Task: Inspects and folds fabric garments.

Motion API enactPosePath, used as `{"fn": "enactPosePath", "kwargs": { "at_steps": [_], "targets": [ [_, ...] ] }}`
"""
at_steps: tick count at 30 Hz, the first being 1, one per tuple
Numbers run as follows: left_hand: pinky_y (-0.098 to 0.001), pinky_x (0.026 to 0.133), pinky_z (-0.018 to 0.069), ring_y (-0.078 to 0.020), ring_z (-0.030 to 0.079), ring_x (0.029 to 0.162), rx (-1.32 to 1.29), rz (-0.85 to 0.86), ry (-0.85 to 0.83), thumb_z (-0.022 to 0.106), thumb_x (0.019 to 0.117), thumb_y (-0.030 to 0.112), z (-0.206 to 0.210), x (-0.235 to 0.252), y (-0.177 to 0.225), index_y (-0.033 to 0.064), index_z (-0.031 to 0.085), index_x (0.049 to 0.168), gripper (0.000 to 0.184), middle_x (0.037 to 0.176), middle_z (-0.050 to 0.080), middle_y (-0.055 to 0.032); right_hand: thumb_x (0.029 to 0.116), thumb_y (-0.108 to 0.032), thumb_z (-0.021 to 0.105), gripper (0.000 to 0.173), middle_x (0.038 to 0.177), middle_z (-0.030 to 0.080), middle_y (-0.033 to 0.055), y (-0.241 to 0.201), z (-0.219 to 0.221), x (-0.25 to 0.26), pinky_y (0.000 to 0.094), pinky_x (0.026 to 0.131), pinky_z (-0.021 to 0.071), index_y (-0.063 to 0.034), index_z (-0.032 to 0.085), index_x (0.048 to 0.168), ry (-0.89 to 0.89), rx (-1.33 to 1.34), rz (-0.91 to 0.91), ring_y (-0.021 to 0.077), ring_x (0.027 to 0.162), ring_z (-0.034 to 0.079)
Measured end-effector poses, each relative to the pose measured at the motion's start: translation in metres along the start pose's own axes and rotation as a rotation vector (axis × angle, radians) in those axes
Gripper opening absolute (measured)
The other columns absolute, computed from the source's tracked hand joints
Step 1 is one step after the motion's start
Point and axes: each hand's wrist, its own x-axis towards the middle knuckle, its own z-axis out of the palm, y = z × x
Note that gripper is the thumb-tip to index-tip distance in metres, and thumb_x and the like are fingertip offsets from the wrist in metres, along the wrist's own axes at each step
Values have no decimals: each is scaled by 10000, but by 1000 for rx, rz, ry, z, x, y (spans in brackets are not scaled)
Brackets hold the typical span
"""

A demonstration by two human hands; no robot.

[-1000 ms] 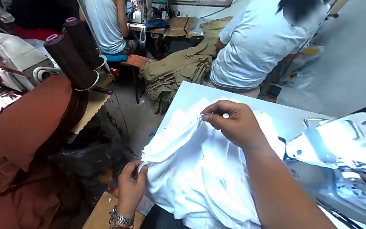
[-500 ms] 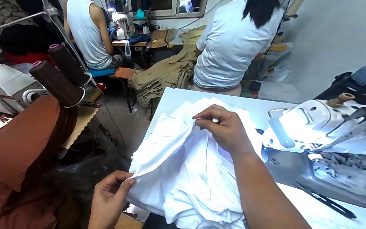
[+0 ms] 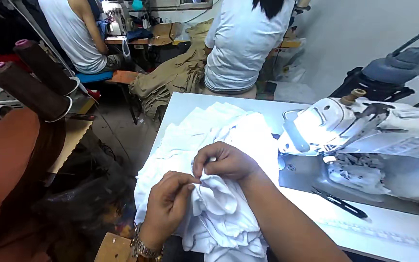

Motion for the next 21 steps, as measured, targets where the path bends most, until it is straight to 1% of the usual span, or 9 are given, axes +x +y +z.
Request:
{"fn": "enactPosePath", "kwargs": {
  "at_steps": [4,8,12,14,15,18,19,21],
  "targets": [
    [-197,788,593,-38,679,909,-41,-47,103,639,984,109,2,-3,-7,88,740,1026,111,1025,711,22,908,-79,657,77,815,708,-67,0,4,7,159,673,541,-115,719,880,10,-13,63,-14,747,652],
    [-179,746,583,-32,670,873,-68,-54,114,662,960,77,2,0,-10,69,747,1020,104,1023,708,7,899,-22,639,90,824,696,-49,3,4,8,154,666,535,-97,688,891,-1,12,102,-9,746,644],
    [-176,741,582,-32,672,874,-68,-74,125,668,944,54,3,2,-12,56,747,1016,107,1023,712,6,879,4,636,116,803,667,-58,6,4,10,153,659,529,-106,660,906,10,52,143,-9,731,628],
    [-189,748,590,-48,679,873,-71,-88,121,673,935,38,3,3,-13,44,756,1064,154,1024,715,-7,881,11,651,149,809,653,-65,12,0,8,153,656,536,-114,640,960,-9,75,153,-9,728,628],
    [-188,753,588,-50,677,874,-73,-90,116,677,936,40,4,2,-13,46,762,1084,170,1019,712,-8,892,2,671,176,847,657,-56,17,-5,5,160,673,541,-113,636,1020,-39,94,147,0,757,636],
    [-181,760,583,-44,671,877,-87,-81,117,701,921,38,4,2,-16,58,778,1059,160,999,707,1,894,-23,702,269,971,678,-26,24,-11,1,176,714,558,-118,629,1135,-68,114,192,18,826,652],
    [-185,761,586,-47,672,875,-96,-81,114,709,916,36,4,2,-16,62,777,1053,156,995,705,3,892,-31,706,283,991,675,-18,24,-10,0,184,710,559,-118,627,1150,-50,109,227,24,820,648],
    [-187,748,583,-50,666,860,-108,-86,105,719,911,42,4,2,-17,71,774,1054,155,980,699,6,877,-57,721,273,945,671,-15,21,-5,0,191,660,556,-115,650,1134,22,84,289,28,746,634]
  ]
}}
